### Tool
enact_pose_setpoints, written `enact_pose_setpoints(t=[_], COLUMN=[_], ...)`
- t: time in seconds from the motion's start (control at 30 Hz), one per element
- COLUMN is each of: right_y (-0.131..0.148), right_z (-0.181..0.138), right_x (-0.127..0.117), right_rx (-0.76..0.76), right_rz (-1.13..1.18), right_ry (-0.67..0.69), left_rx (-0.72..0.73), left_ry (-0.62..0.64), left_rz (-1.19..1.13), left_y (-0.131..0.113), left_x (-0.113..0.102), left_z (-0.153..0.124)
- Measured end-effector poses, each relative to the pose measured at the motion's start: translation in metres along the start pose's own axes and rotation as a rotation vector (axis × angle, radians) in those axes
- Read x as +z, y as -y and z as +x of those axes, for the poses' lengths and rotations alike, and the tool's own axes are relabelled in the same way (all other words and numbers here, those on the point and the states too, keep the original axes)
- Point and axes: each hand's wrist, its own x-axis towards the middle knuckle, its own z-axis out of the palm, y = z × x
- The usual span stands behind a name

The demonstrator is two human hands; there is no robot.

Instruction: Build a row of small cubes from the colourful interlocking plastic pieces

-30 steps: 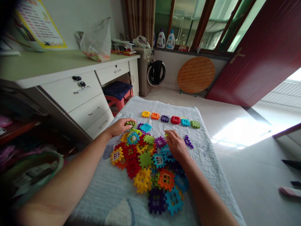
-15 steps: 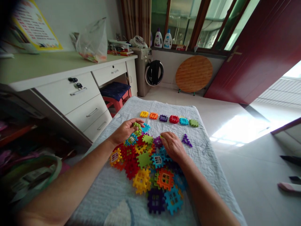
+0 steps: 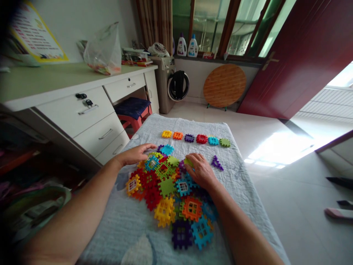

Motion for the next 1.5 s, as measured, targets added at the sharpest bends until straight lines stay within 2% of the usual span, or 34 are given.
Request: enact_pose_setpoints(t=[0.07, 0.13, 0.4, 0.57, 0.77, 1.0, 1.13, 1.23, 1.33, 1.4, 1.5], right_y=[-0.002, -0.005, -0.014, -0.013, -0.009, -0.012, -0.013, -0.014, -0.007, 0.004, 0.025], right_z=[0.000, -0.001, -0.005, -0.004, -0.004, -0.004, -0.005, -0.005, -0.001, 0.002, 0.007], right_x=[0.003, 0.006, 0.013, 0.013, 0.009, 0.010, 0.009, 0.007, 0.005, 0.004, 0.005], right_rx=[-0.005, -0.010, 0.025, 0.049, 0.131, 0.014, 0.023, 0.040, 0.075, 0.093, 0.066], right_rz=[-0.010, -0.021, -0.043, -0.031, 0.054, -0.032, -0.066, -0.058, 0.020, 0.098, 0.224], right_ry=[-0.008, -0.013, -0.041, -0.061, -0.057, 0.013, 0.058, 0.030, -0.057, -0.098, -0.078], left_rx=[-0.002, 0.031, 0.077, 0.110, 0.115, 0.090, 0.106, 0.131, 0.153, 0.175, 0.198], left_ry=[0.116, 0.174, 0.216, 0.171, 0.014, -0.219, -0.320, -0.313, -0.233, -0.181, -0.146], left_rz=[0.129, 0.229, 0.282, 0.249, 0.118, 0.190, 0.150, 0.073, -0.002, -0.043, -0.075], left_y=[0.007, 0.010, 0.012, 0.009, 0.003, -0.007, -0.010, -0.015, -0.023, -0.028, -0.031], left_x=[-0.004, -0.006, -0.007, -0.001, 0.002, -0.004, -0.004, 0.001, 0.007, 0.011, 0.015], left_z=[-0.001, -0.003, -0.005, -0.003, -0.001, 0.000, 0.000, 0.000, -0.001, -0.002, -0.003])
